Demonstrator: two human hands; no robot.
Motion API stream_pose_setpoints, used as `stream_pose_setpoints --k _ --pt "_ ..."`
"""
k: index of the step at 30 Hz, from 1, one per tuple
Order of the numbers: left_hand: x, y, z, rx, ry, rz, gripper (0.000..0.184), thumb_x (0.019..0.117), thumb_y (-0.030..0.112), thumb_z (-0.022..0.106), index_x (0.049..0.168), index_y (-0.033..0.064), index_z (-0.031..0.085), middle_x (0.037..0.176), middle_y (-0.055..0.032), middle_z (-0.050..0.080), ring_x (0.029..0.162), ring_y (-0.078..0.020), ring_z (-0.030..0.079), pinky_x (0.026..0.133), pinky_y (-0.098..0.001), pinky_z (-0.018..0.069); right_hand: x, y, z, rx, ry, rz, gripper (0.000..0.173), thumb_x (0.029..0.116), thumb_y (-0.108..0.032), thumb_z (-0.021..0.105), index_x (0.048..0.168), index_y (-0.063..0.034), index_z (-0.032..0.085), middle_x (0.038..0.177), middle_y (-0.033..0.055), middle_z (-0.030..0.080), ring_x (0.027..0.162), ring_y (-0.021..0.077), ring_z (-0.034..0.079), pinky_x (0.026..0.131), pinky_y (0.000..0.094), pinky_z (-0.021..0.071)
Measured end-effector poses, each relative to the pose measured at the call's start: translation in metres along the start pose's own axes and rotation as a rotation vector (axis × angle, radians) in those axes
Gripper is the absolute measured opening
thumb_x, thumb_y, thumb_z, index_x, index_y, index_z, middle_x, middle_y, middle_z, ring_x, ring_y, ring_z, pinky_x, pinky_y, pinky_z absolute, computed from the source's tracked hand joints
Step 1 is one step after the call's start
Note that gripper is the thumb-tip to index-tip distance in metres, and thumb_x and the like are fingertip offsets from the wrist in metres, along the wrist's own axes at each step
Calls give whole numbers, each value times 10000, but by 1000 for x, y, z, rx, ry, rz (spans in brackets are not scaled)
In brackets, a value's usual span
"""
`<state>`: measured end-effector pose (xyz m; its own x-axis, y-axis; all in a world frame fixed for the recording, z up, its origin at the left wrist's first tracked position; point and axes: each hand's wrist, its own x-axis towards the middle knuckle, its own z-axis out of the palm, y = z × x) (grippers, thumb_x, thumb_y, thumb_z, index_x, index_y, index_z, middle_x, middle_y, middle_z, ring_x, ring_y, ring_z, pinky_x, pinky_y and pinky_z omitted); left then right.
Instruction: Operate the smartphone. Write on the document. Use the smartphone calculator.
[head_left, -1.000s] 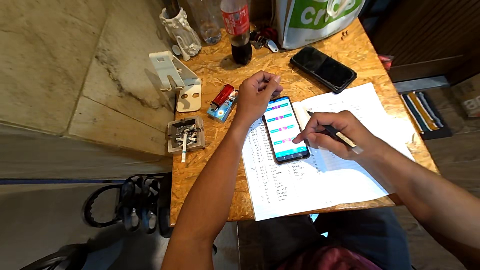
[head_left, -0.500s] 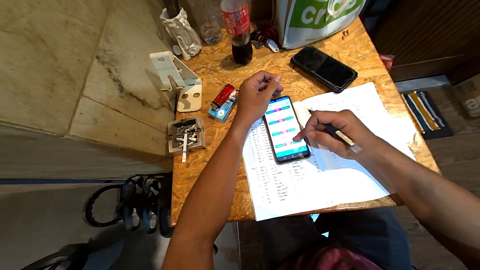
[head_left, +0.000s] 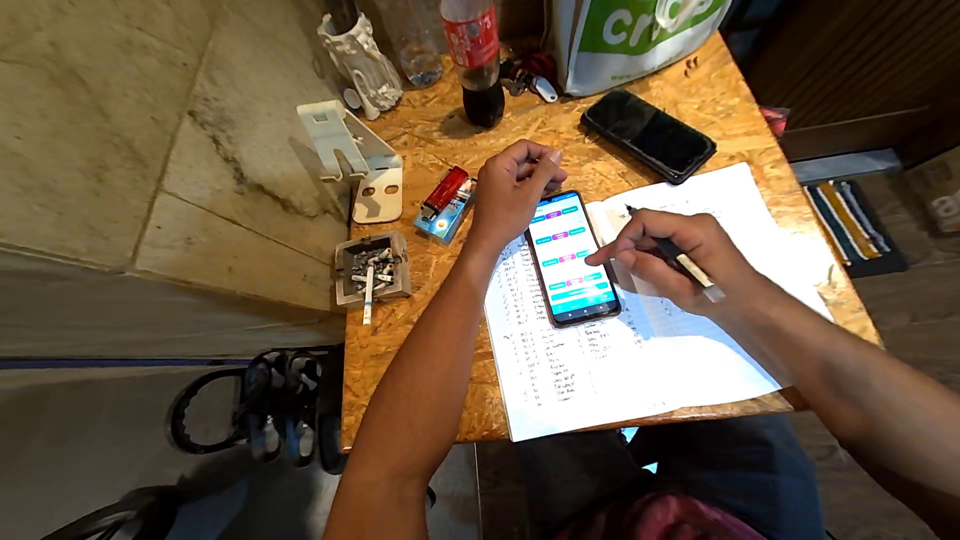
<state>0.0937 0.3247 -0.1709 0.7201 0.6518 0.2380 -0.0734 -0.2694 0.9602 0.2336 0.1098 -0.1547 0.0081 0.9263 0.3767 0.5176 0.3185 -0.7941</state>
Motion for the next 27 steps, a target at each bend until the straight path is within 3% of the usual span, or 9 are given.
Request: stream_pose_setpoints --k 7,12,20,27 --pt "0 2 0 15 -3 -2 187 1047 172 601 1081 -2 662 943 -100 775 866 -208 772 815 -381 658 -1 3 1 -78 -15 -5 117 978 -169 560 951 -109 658 799 -58 696 546 -5 532 450 181 442" --pt "0 1 0 9 -1 -5 183 1046 167 602 1077 -3 662 940 -101 775 866 -211 773 817 -381 658 0 1 0 -126 36 36 121 992 -187 553 982 -117 652 912 -45 739 575 -7 555 474 180 454" --pt "0 1 0 4 1 -1 182 1044 166 606 1075 -4 662 933 -103 773 862 -209 771 810 -379 658 -3 1 4 8 -122 -100 143 972 -186 576 912 -96 670 756 -64 681 552 -26 530 462 163 438" --pt "0 1 0 8 2 -7 178 1043 162 606 1076 -4 660 941 -102 773 861 -210 772 812 -381 659 -2 -1 1 12 -48 -101 145 978 -188 562 935 -92 662 817 -50 714 547 -21 510 452 162 411"
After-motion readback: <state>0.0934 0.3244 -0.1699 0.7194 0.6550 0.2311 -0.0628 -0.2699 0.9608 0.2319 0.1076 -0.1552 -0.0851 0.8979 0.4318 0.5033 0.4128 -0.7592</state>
